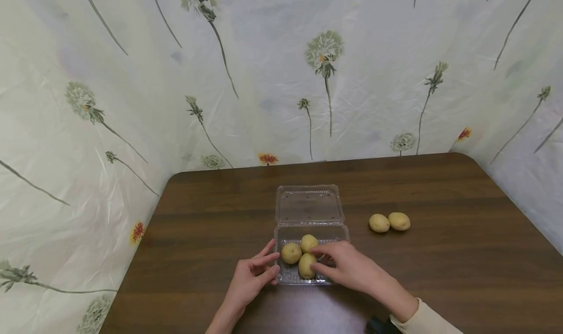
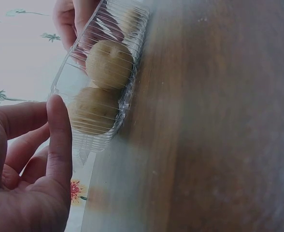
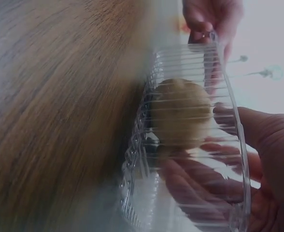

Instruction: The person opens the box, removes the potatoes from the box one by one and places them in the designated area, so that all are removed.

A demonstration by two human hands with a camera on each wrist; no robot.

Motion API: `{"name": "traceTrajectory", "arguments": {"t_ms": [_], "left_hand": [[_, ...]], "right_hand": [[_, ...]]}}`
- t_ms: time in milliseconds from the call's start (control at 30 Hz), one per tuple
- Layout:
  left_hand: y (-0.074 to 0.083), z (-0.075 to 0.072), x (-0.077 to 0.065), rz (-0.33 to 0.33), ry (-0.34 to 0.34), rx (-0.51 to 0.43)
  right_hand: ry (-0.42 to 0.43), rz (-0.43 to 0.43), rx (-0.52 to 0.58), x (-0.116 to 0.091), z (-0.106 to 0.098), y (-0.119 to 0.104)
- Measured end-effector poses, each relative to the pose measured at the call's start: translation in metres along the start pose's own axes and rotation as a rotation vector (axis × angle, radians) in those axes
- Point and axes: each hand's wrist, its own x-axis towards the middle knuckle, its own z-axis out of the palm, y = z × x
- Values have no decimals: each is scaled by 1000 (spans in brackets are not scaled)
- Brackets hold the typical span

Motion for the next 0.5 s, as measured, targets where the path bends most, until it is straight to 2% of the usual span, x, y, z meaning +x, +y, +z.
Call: {"name": "traceTrajectory", "arguments": {"t_ms": [300, 500], "left_hand": [[-1, 0, 0, 0, -1, -1], [-1, -1, 1, -2, 1, -2]], "right_hand": [[-16, 53, 34, 8, 7, -3], [-48, 68, 78, 9, 4, -4]]}}
